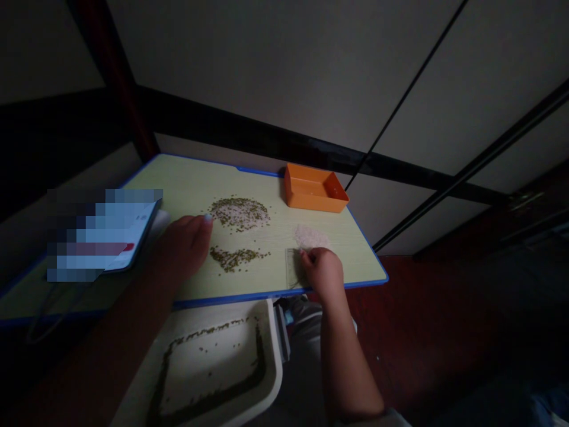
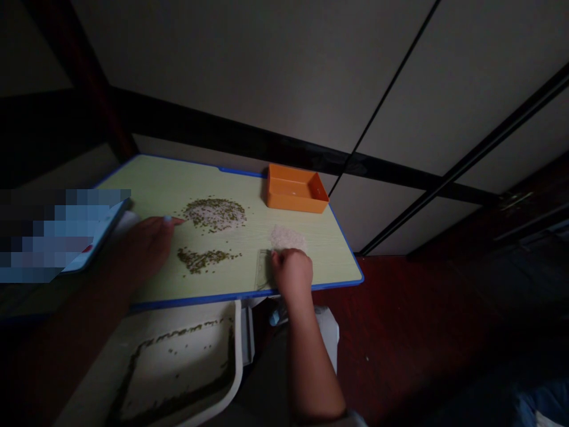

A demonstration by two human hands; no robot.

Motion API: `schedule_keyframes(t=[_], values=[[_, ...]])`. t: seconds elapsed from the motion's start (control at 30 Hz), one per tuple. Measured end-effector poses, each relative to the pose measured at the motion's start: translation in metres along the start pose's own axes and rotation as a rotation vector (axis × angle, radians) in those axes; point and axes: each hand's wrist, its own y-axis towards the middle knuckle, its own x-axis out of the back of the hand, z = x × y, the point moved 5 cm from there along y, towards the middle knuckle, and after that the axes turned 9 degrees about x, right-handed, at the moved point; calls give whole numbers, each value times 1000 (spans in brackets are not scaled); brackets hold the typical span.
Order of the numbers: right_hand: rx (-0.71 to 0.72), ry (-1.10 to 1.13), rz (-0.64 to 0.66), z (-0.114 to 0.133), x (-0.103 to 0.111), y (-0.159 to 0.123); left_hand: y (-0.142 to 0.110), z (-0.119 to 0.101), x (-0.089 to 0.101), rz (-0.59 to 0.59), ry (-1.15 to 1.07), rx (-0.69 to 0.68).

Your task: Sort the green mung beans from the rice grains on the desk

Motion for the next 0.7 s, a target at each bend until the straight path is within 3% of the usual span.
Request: schedule_keyframes(t=[0.2, 0.3, 0.47, 0.7], values=[[-45, -58, -29, -20, 13, 16, 0, 0, -2, 9, 11, -1], [14, -79, -24, -17, 21, 25, 1, 0, -2, -3, 0, -5], [237, -118, 58, 20, 26, 45, 1, 0, -1, -7, -24, -7], [538, -189, 147, 90, 16, 69, 1, 2, 3, -46, -18, -14]])
